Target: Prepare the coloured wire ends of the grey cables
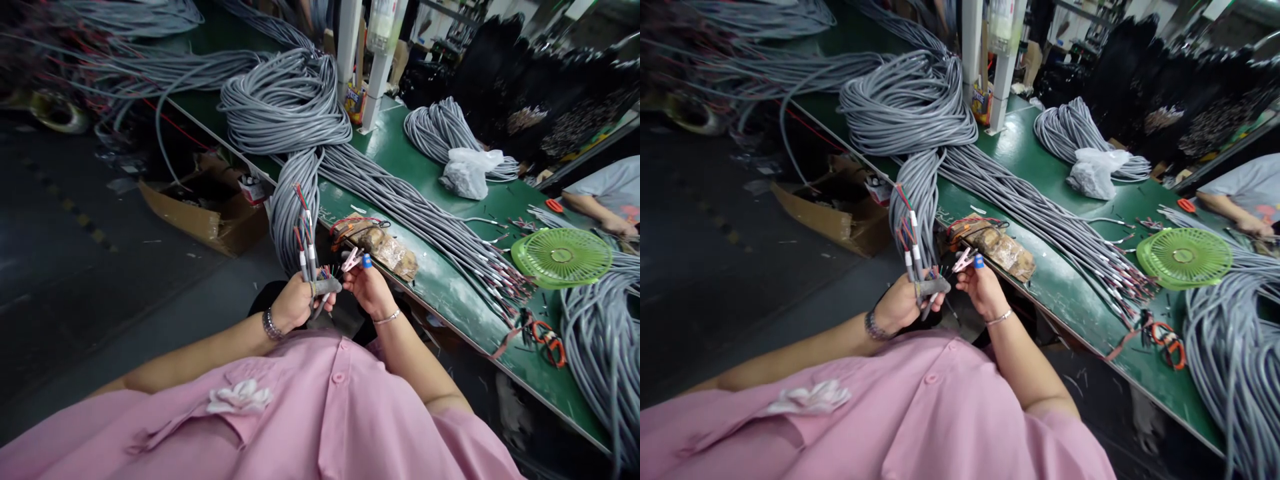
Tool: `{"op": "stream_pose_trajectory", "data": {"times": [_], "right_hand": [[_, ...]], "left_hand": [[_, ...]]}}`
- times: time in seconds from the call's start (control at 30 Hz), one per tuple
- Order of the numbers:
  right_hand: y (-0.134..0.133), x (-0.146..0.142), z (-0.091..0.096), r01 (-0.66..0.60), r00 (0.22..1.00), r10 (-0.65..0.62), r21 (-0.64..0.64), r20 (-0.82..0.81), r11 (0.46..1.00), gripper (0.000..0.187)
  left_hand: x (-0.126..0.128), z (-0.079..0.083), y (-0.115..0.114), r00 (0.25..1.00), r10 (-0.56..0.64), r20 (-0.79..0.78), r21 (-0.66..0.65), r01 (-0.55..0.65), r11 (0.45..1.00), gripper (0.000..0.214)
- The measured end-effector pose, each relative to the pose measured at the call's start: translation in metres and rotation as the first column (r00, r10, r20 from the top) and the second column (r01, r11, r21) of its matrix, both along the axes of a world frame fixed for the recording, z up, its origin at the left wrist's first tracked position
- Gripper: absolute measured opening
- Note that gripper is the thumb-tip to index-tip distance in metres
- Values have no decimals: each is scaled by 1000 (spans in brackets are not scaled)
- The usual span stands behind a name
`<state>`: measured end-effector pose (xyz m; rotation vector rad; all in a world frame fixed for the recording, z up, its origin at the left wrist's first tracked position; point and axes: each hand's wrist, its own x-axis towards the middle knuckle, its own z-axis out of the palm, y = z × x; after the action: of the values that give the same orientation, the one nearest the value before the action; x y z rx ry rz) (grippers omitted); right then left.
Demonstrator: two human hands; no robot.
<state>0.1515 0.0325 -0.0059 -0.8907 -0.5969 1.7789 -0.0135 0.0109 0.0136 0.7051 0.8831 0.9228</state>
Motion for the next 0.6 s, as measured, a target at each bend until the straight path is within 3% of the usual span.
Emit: {"op": "stream_pose_trajectory", "data": {"times": [0.07, 0.23, 0.4, 0.6], "right_hand": [[3, -3, 2, 19, 998, -23, 78, 55, 997, 37], [3, -8, -6, 243, 893, -323, 267, 314, 932, 40], [6, -12, -5, 133, 982, -142, 85, 121, 988, 50], [11, -18, 1, 210, 978, -210, 28, 11, 977, 44]], "left_hand": [[3, 0, 4, 1000, -4, 21, -7, 4, 1000, 20], [7, 0, 9, 1000, -25, 11, -20, 26, 999, 18], [9, -2, 9, 999, -31, -24, -17, 31, 999, 20], [11, -7, 9, 998, -41, -52, -3, 41, 999, 21]]}}
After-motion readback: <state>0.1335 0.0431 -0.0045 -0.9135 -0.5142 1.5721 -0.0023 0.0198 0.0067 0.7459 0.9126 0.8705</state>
